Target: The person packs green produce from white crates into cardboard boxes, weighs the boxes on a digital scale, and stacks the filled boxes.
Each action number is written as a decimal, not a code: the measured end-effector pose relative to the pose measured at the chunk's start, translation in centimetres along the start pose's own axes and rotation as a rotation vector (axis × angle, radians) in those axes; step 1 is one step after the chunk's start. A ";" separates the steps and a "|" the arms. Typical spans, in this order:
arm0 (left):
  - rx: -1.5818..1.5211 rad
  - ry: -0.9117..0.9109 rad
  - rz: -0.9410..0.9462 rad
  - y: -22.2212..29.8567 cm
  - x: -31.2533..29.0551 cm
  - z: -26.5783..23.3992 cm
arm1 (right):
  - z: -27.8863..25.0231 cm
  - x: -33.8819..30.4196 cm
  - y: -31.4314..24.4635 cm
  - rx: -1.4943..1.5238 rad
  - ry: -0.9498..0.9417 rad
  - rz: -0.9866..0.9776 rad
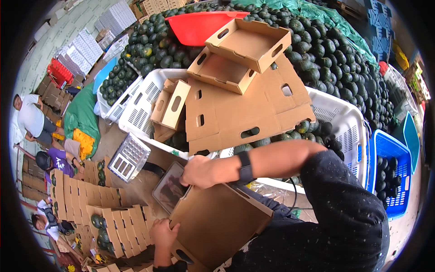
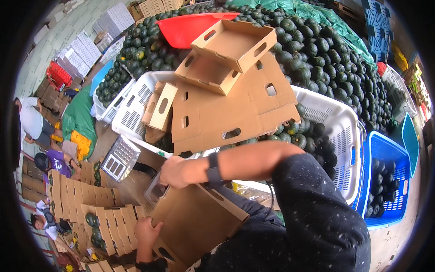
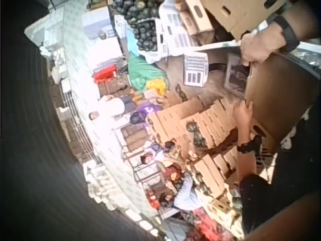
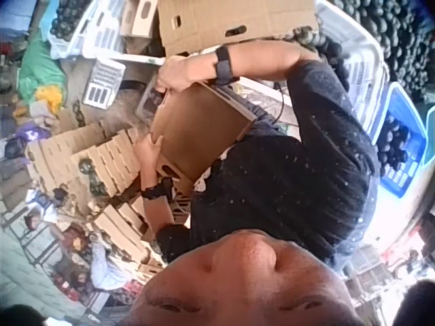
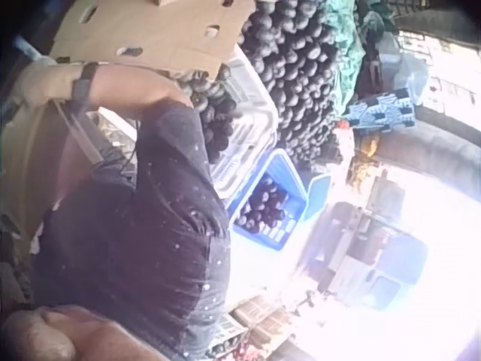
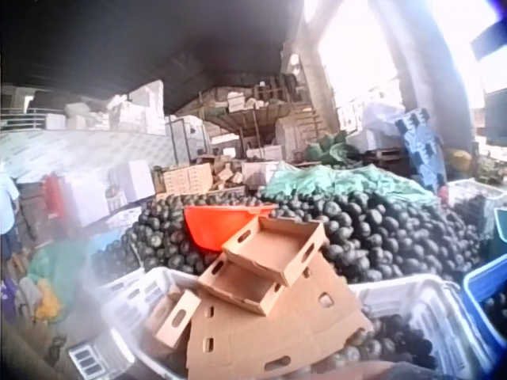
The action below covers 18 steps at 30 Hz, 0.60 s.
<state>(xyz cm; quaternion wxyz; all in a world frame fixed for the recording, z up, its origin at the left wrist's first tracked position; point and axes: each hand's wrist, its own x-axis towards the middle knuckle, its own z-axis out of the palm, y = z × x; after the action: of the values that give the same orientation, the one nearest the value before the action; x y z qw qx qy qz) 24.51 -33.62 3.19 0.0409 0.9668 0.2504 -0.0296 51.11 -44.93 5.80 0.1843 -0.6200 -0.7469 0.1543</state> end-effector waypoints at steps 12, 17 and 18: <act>-0.445 0.698 -0.695 -8.8 -12.9 -4.0 | 5.3 -15.6 11.0 1.858 1.322 0.957; -0.551 0.734 -1.009 -11.4 -16.8 -3.1 | -1.0 -16.4 11.5 1.391 1.789 0.546; -0.730 0.848 -0.883 -8.4 -15.4 -4.7 | -2.8 -18.1 12.0 1.361 1.766 0.527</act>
<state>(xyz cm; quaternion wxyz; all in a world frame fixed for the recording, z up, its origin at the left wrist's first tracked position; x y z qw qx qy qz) 7.18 -33.29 8.50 0.2455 0.6279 0.6068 0.4211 65.85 -60.55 1.26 0.9036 -0.4210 0.0346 0.0712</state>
